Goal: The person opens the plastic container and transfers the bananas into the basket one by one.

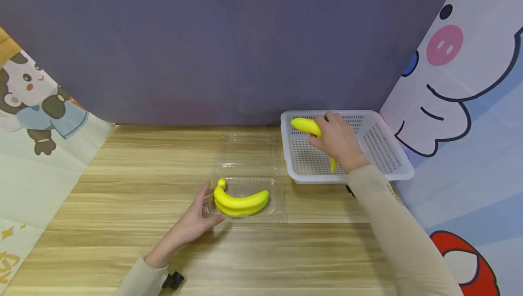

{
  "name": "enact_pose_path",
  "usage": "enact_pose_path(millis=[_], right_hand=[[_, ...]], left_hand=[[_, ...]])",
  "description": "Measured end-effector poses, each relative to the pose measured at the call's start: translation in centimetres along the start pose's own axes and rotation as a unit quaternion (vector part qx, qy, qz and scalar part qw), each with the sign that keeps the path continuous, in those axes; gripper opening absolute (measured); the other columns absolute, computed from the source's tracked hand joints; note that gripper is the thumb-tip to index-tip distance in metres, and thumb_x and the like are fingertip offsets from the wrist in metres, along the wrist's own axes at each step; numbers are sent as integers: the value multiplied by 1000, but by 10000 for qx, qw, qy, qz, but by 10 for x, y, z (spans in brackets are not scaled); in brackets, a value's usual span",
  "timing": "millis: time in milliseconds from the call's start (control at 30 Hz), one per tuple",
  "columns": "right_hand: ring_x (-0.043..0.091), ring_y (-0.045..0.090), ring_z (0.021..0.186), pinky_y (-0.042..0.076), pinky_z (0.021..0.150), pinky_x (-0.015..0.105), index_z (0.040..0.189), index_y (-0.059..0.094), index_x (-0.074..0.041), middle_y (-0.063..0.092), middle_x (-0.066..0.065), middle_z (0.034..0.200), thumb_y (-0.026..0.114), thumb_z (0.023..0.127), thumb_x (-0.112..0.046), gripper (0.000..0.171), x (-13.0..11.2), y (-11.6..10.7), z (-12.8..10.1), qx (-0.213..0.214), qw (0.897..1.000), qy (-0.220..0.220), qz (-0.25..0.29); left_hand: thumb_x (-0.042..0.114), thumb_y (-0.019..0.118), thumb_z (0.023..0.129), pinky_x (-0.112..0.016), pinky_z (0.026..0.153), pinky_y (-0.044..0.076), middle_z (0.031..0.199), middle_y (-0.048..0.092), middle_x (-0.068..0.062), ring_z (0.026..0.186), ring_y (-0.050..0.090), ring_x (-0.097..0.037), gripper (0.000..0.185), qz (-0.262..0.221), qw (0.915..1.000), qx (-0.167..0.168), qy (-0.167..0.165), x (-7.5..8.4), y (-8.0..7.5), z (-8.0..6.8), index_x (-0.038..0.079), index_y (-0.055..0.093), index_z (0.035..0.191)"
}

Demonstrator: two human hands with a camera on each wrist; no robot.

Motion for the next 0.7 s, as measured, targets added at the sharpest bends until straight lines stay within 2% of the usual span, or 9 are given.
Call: enact_pose_path(millis=[367, 700], right_hand=[[31, 51, 83, 49, 68, 47, 113, 60, -1, 55, 16, 96, 71, 88, -26, 36, 13, 6, -4, -245, 9995, 166, -53], [32, 51, 87, 50, 72, 50, 120, 59, -2, 55, 17, 101, 71, 90, -29, 42, 22, 15, -5, -665, 9967, 452, -132]], left_hand=[[32, 84, 83, -67, 115, 24, 163, 23, -25, 146, 28, -48, 115, 30, 10000, 47, 42, -3, 1, 1, 6, 7, 163], [30, 83, 83, -66, 116, 25, 162, 25, -25, 146, 29, -47, 113, 32, 10000, 70, 39, 0, 1, 0, 5, 6, 163]])
Point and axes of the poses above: each hand's wrist, its own z-axis towards the middle knuckle, its own y-axis out of the palm, x = y × z, the point moved 2 cm from there along z, towards the middle knuckle
